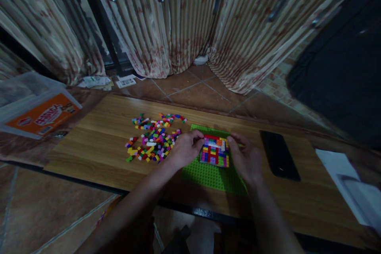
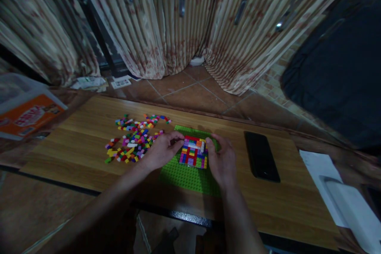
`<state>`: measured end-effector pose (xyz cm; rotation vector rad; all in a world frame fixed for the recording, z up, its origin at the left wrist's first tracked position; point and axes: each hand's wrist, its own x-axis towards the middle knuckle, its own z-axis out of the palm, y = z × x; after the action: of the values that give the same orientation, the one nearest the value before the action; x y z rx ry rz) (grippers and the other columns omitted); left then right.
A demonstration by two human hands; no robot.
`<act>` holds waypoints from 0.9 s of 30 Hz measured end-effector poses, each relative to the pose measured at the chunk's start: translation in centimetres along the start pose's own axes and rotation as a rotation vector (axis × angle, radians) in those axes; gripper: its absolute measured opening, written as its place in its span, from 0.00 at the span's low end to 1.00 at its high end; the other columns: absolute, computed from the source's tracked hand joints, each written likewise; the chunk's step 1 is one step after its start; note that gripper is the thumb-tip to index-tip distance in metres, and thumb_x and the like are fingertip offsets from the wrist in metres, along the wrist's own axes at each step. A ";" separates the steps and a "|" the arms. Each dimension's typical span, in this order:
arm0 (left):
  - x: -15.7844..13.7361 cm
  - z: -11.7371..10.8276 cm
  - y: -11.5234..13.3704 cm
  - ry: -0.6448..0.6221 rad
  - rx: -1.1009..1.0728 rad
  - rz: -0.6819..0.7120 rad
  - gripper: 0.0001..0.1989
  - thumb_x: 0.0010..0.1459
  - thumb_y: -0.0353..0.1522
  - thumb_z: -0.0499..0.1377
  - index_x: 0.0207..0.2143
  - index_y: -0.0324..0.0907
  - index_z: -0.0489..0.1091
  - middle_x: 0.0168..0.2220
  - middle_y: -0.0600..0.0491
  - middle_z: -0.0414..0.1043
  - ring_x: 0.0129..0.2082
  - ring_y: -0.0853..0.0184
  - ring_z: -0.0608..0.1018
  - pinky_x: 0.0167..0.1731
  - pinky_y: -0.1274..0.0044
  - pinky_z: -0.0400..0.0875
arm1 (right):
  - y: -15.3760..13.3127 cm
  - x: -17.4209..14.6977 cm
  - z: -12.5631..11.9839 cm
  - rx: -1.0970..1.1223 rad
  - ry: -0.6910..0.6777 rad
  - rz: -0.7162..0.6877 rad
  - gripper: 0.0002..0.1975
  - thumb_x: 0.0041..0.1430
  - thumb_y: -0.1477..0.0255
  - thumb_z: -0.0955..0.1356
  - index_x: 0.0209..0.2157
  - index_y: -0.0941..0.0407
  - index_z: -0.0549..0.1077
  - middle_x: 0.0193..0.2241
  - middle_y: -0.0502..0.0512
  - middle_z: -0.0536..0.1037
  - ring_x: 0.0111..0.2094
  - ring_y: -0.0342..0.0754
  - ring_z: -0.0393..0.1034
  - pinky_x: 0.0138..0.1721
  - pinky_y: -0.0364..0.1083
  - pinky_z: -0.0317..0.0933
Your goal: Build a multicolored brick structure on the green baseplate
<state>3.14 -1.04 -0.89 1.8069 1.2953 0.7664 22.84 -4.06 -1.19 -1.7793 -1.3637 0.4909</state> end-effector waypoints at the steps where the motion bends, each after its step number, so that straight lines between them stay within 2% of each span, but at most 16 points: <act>1: 0.0 0.0 -0.1 0.001 -0.002 0.001 0.11 0.60 0.32 0.54 0.41 0.41 0.73 0.33 0.53 0.78 0.31 0.68 0.77 0.31 0.77 0.70 | 0.0 0.0 0.2 -0.014 -0.020 -0.009 0.26 0.57 0.53 0.63 0.45 0.59 0.76 0.44 0.64 0.78 0.42 0.55 0.72 0.44 0.54 0.64; 8: 0.0 0.0 0.0 -0.005 0.035 0.002 0.10 0.60 0.32 0.54 0.40 0.42 0.73 0.32 0.54 0.78 0.29 0.68 0.77 0.30 0.77 0.69 | -0.4 -0.4 1.2 -0.022 -0.086 0.001 0.25 0.58 0.54 0.62 0.43 0.60 0.77 0.43 0.64 0.78 0.44 0.55 0.72 0.45 0.53 0.63; 14: -0.1 -0.1 0.2 -0.011 0.042 0.000 0.10 0.60 0.32 0.54 0.39 0.42 0.73 0.33 0.53 0.78 0.30 0.67 0.77 0.31 0.77 0.70 | -0.3 -0.5 1.5 0.053 -0.113 0.087 0.24 0.56 0.54 0.63 0.41 0.59 0.76 0.37 0.61 0.80 0.37 0.54 0.73 0.41 0.51 0.64; 21: -0.2 0.0 0.1 0.010 0.032 0.007 0.10 0.59 0.32 0.54 0.39 0.42 0.74 0.32 0.54 0.78 0.29 0.68 0.77 0.31 0.77 0.70 | -0.6 -0.7 1.7 0.093 -0.116 0.050 0.23 0.57 0.53 0.62 0.39 0.58 0.76 0.34 0.59 0.80 0.35 0.52 0.72 0.38 0.50 0.63; 27: -0.2 -1.4 -0.5 0.072 0.033 0.014 0.11 0.59 0.32 0.54 0.40 0.40 0.74 0.32 0.52 0.78 0.29 0.67 0.77 0.32 0.77 0.70 | -0.2 -0.5 1.3 0.135 -0.133 0.101 0.25 0.56 0.51 0.64 0.39 0.57 0.77 0.36 0.60 0.81 0.37 0.54 0.73 0.40 0.50 0.64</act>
<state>1.72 -0.81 -0.62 1.8310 1.3504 0.8284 21.63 -4.00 -1.81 -1.7365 -1.3014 0.7500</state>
